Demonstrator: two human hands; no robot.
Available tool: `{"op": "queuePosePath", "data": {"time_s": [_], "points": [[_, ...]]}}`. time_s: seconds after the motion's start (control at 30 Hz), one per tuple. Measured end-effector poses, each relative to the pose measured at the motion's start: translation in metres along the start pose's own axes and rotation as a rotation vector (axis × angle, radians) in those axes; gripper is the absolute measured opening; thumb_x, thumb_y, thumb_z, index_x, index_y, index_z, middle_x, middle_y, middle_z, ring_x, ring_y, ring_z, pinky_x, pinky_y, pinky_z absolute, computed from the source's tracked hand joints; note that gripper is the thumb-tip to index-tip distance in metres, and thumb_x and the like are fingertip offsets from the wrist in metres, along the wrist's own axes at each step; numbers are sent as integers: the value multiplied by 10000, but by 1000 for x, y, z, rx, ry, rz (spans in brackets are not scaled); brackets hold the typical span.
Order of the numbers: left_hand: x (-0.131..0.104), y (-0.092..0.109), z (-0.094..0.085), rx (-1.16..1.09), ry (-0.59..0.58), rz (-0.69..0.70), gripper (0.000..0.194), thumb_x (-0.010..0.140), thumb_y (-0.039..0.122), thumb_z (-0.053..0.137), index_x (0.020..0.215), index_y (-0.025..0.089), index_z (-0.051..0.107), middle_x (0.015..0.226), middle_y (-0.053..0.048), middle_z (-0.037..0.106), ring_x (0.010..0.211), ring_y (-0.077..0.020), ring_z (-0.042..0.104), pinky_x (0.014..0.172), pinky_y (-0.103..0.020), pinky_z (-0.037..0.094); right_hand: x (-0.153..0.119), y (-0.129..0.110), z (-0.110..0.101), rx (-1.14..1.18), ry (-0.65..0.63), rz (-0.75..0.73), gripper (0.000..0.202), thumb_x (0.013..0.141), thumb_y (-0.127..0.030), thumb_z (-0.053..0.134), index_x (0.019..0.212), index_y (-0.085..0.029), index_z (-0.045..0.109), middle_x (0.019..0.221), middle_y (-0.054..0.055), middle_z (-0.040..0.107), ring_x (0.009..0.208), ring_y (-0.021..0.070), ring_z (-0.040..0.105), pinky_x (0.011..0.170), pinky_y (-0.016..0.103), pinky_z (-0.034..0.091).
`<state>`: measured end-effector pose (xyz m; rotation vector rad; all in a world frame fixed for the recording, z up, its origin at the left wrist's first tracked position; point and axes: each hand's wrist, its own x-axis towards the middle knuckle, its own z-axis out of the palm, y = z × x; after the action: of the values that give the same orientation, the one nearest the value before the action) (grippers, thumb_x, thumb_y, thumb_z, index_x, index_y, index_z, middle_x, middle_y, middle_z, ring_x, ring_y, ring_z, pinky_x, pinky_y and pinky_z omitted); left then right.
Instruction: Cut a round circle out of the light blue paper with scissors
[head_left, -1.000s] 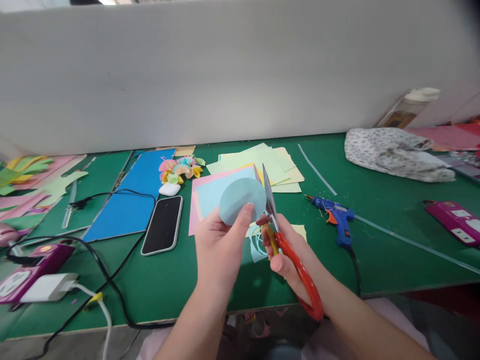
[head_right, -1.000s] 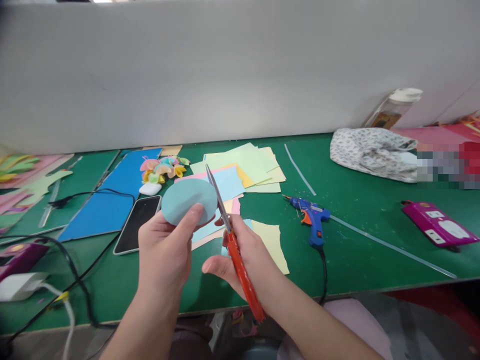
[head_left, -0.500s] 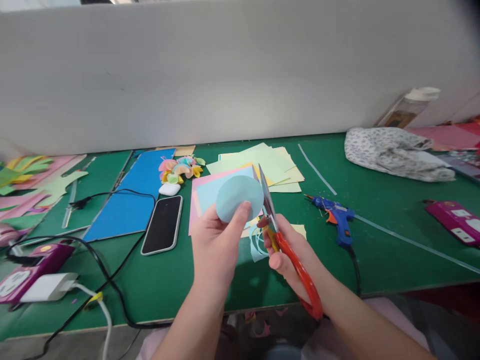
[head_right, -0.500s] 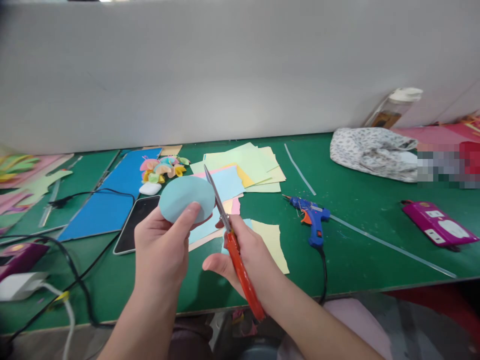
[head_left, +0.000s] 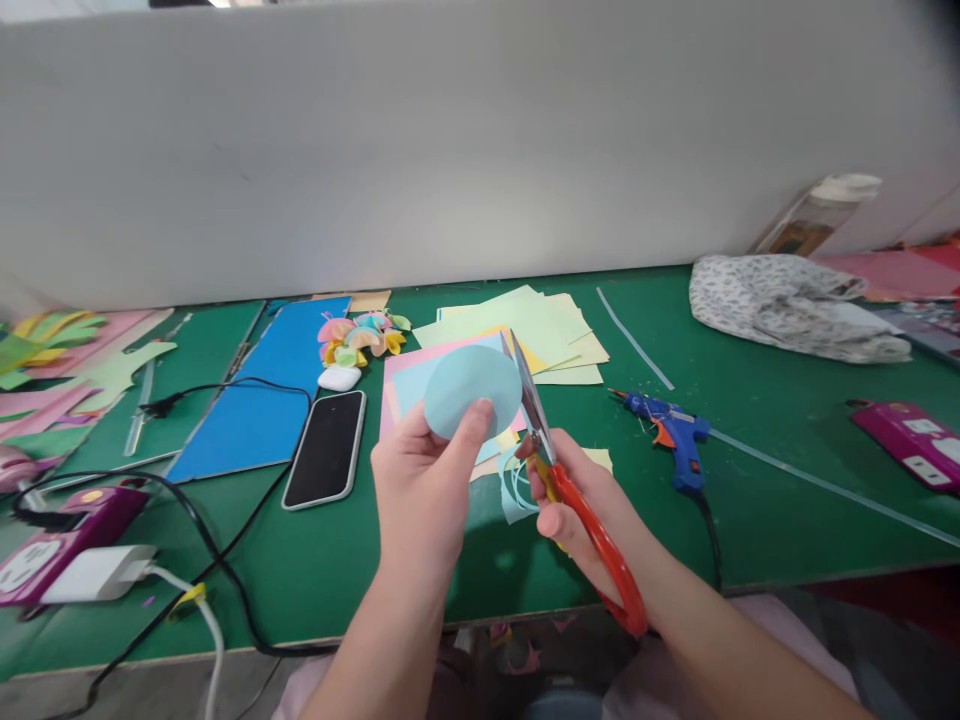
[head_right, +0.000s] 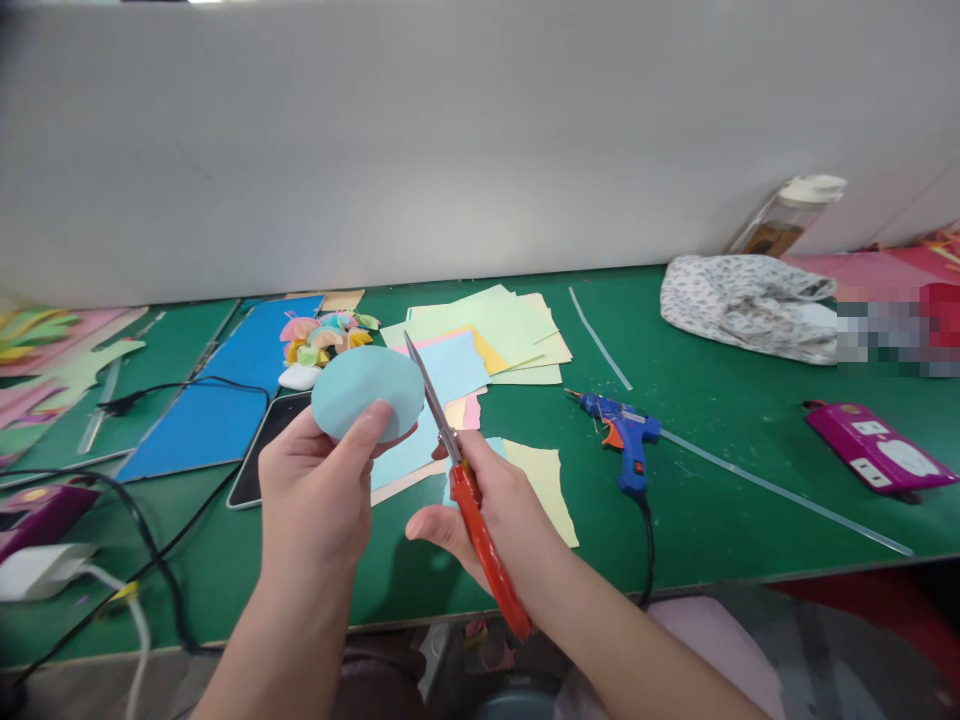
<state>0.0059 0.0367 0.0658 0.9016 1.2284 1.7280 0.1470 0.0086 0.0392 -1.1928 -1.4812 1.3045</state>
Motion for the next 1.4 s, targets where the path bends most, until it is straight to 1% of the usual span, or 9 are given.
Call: {"op": "queuePosePath", "data": {"time_s": [0.17,0.33,0.43,0.67,0.8,1.0,1.2,1.3,1.4], "points": [[1,0,-1,28,4,18,193,679,309,872,812,192,795,793,-17,794,751,-181,729,693,-287,629,-1,-2,1,7,5,21,903,581,-1024,547,1041,-247,561,730,-46,447,633,151,337,575,288,314],[2,2,0,-9,10,26,142,685,263,874,797,203,809,752,7,789,708,-148,720,647,-238,622,-1,0,1,11,18,19,899,582,-1020,558,1043,-248,568,715,-48,432,637,157,366,581,282,309],[3,2,0,-30,11,27,123,683,238,876,786,210,815,739,19,788,706,-137,721,646,-221,621,0,2,0,-1,7,14,897,584,-1019,560,1043,-249,568,703,-51,423,632,158,373,576,279,311],[4,3,0,0,36,50,153,672,270,865,790,194,806,761,-3,782,741,-169,712,676,-277,625,0,1,1,-5,20,5,886,587,-1025,544,1009,-246,566,682,-58,416,612,147,330,562,278,293],[5,3,-2,-5,29,60,129,678,269,866,776,210,807,749,8,776,742,-160,704,672,-268,629,-1,1,2,15,7,10,870,583,-1010,574,995,-244,565,677,-63,414,612,141,301,564,278,280],[7,2,-5,-4,29,80,104,688,264,851,773,219,810,740,12,766,727,-151,688,652,-256,618,0,3,2,10,9,19,861,571,-1009,588,981,-252,569,675,-61,409,608,145,329,548,269,301],[10,2,-6,-34,51,81,124,669,254,877,775,225,819,730,19,761,722,-143,689,654,-246,625,1,5,2,37,-11,43,848,556,-992,623,970,-254,579,681,-62,396,620,146,315,553,267,278],[11,2,-6,-33,54,89,117,675,253,874,773,223,817,726,20,753,707,-133,677,641,-235,617,1,6,1,39,-25,50,834,563,-979,637,968,-253,578,696,-55,405,633,150,327,557,269,271],[12,1,-8,-16,55,106,128,677,266,866,781,216,812,724,16,743,696,-132,662,617,-229,601,0,7,2,24,-13,51,836,566,-985,626,967,-252,589,700,-49,418,629,150,342,540,267,274]]}}
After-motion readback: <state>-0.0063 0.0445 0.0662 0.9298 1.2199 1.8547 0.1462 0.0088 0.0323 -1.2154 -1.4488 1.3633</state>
